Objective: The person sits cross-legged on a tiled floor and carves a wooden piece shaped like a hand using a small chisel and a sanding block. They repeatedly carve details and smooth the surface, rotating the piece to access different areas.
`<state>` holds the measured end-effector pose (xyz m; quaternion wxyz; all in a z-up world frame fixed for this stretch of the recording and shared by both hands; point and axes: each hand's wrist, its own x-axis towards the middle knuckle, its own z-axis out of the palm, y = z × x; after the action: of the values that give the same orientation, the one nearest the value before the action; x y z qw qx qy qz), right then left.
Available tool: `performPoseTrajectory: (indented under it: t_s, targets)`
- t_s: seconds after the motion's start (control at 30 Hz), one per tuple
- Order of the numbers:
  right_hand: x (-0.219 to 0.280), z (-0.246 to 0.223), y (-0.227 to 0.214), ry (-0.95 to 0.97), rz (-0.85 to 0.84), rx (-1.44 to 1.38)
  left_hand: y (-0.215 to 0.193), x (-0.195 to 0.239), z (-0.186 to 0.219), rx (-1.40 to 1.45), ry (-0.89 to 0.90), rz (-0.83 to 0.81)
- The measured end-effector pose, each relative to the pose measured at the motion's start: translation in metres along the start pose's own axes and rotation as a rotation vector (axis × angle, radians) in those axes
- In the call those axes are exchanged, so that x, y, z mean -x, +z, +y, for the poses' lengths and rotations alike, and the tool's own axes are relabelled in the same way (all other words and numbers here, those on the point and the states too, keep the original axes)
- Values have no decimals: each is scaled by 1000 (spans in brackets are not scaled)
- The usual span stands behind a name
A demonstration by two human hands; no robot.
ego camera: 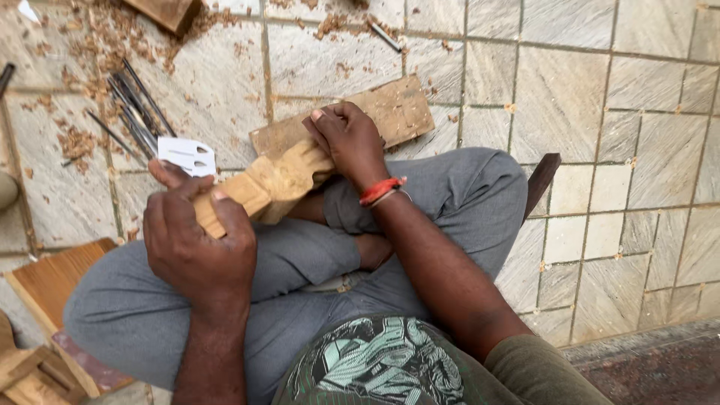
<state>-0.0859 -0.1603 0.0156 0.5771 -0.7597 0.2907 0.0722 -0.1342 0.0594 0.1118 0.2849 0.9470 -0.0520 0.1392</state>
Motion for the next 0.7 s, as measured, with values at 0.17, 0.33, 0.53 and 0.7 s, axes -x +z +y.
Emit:
performPoseTrajectory:
  t_s: [0.17,0.33,0.53,0.7]
  targets:
    - [54,1,5,-458,335,492,3,-2,2,-59,30,-35]
    - [17,-11,6,-298,279,374,2,-7,3,-102,-21,-34]
    - [42,10,7,-344,207,411,3,2,-3,-116,-11,-40]
    - [-18,20,-8,-193,280,370,0,-6,3,-73,27,-11]
